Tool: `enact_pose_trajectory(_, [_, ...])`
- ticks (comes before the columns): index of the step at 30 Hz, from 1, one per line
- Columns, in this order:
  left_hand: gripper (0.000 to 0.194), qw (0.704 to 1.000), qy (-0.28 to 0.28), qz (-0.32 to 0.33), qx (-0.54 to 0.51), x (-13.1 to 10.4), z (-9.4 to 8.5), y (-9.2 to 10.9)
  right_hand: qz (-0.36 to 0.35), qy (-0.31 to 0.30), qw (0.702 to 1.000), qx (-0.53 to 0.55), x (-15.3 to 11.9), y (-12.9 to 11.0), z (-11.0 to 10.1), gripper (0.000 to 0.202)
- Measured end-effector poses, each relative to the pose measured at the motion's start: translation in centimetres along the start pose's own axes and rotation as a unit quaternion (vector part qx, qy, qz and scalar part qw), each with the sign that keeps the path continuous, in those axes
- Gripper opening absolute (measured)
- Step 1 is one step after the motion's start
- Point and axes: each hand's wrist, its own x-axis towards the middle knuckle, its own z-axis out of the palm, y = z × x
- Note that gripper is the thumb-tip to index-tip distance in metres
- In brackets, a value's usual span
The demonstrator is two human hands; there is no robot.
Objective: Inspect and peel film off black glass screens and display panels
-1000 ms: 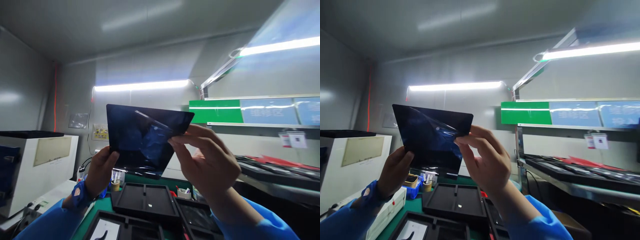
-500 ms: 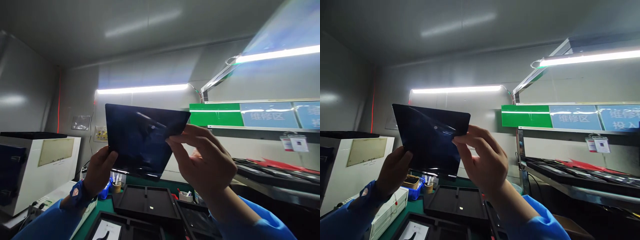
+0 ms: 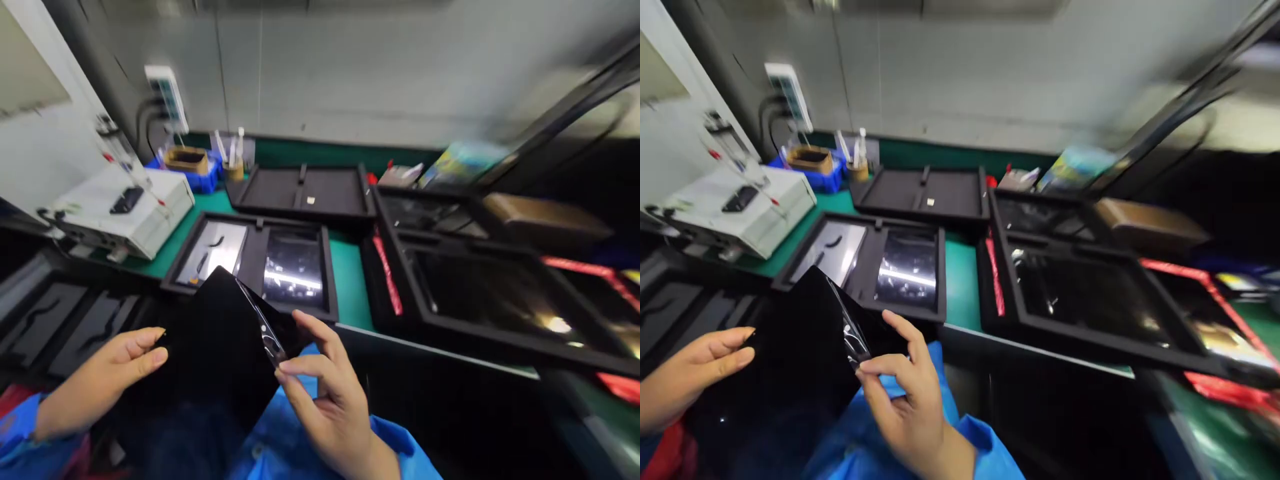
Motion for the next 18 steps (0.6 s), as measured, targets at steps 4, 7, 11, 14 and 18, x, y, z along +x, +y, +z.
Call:
enact_pose_trajectory(4, [0.033, 0.965, -0.138, -0.219, 0.032, 2.1, -0.4, -1.1, 0.123, -0.065, 0.989, 0.055, -4.1, 2.0, 0.8, 0.012])
enact_pose_trajectory(7, [0.028, 0.945, -0.162, -0.283, -0.011, 3.2, -0.4, -1.9, 0.176, -0.087, 0.977, 0.081, -5.6, 3.3, 0.7, 0.015])
enact_pose_trajectory(11, [0.028, 0.94, -0.121, -0.32, -0.011, 3.4, 0.6, -1.8, 0.198, -0.1, 0.97, 0.102, -5.9, 4.6, 0.4, 0.018])
enact_pose_trajectory(14, [0.029, 0.942, -0.083, -0.325, 0.005, 3.1, 1.8, -0.5, 0.191, -0.103, 0.971, 0.101, -5.5, 5.1, 0.3, 0.02])
enact_pose_trajectory(18, [0.029, 0.945, -0.065, -0.319, 0.023, 3.1, 2.5, 0.6, 0.186, -0.103, 0.973, 0.094, -5.1, 5.6, 0.4, 0.019])
